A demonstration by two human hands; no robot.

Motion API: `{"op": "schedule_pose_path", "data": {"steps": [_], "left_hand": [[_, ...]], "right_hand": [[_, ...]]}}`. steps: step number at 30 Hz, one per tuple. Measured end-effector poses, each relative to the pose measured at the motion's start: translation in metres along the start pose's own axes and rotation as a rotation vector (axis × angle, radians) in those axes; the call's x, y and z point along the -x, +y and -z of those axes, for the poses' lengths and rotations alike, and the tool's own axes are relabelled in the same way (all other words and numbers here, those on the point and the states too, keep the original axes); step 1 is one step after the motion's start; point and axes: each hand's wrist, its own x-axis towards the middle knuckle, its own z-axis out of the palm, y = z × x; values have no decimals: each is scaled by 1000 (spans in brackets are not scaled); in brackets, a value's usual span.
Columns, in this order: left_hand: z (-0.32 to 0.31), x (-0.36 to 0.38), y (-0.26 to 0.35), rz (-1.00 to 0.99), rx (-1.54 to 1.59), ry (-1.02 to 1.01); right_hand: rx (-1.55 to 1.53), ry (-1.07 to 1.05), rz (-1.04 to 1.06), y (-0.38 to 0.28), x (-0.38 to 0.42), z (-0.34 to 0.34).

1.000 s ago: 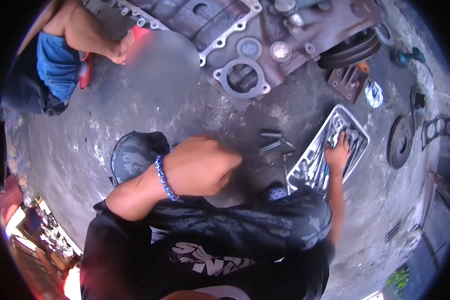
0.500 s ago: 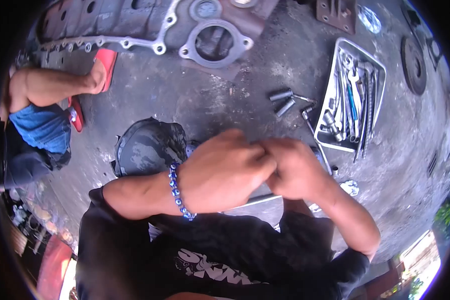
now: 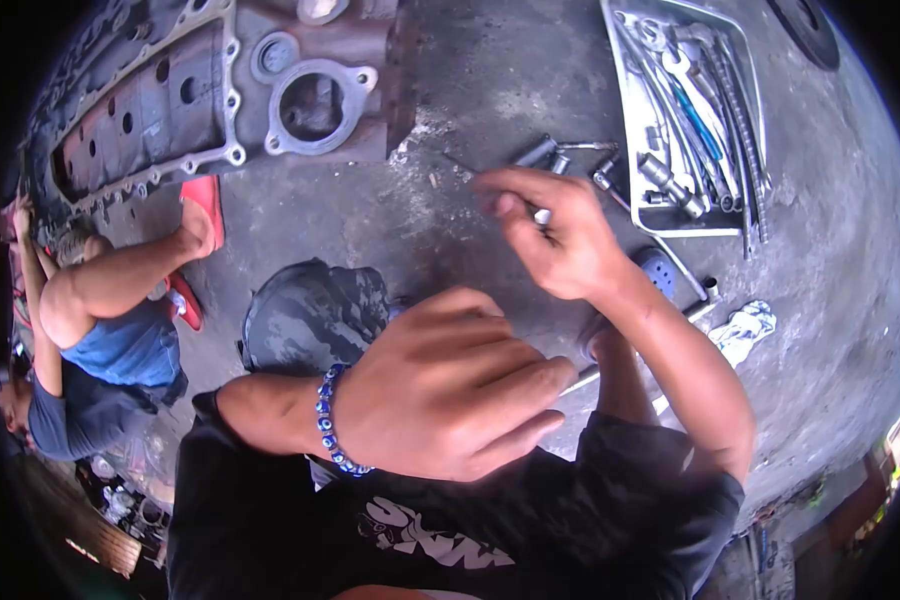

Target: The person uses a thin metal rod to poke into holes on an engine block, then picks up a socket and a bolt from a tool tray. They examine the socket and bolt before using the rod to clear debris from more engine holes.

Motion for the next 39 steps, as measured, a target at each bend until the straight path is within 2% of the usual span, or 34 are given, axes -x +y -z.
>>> {"op": "schedule_pose_path", "data": {"steps": [3,4,5,7,9,11,13,14,17,24,28,31,34,35,37,39], "left_hand": [[7,0,-3,-3,-48,-4],[9,-2,-5,7,-69,30],[20,-4,-2,98,-117,-83],[28,-5,-8,177,-203,-98],[31,-4,-7,356,-279,-110],[32,-4,-16,381,-267,-110],[29,-5,-20,400,-257,-120],[27,-9,-17,453,-271,-84],[25,-10,-24,327,-345,-96],[12,-29,-10,214,-293,-245],[-2,-30,-6,207,-121,-202],[-6,-36,-5,122,-51,-352],[-3,-39,-5,80,-58,-461],[-1,-39,-5,75,-65,-496],[2,-36,-6,92,-37,-505],[1,-34,-7,93,-32,-494]], "right_hand": [[25,-36,117,9,-4,-7],[52,-43,96,12,-4,-8],[77,-56,80,12,-3,-9],[125,-71,22,7,0,-9],[258,-94,35,4,6,-12],[174,-90,55,-2,12,-22],[154,-231,-3,-10,20,-23],[172,-226,25,-7,23,-27],[-13,-102,-21,-1,33,-32],[62,-58,-148,17,72,-26],[46,-98,-236,38,104,-35],[128,18,-231,51,117,-40],[361,62,-166,72,116,-19],[409,36,-214,80,114,-11],[503,-16,-315,100,113,5],[621,10,-305,125,117,24]]}}
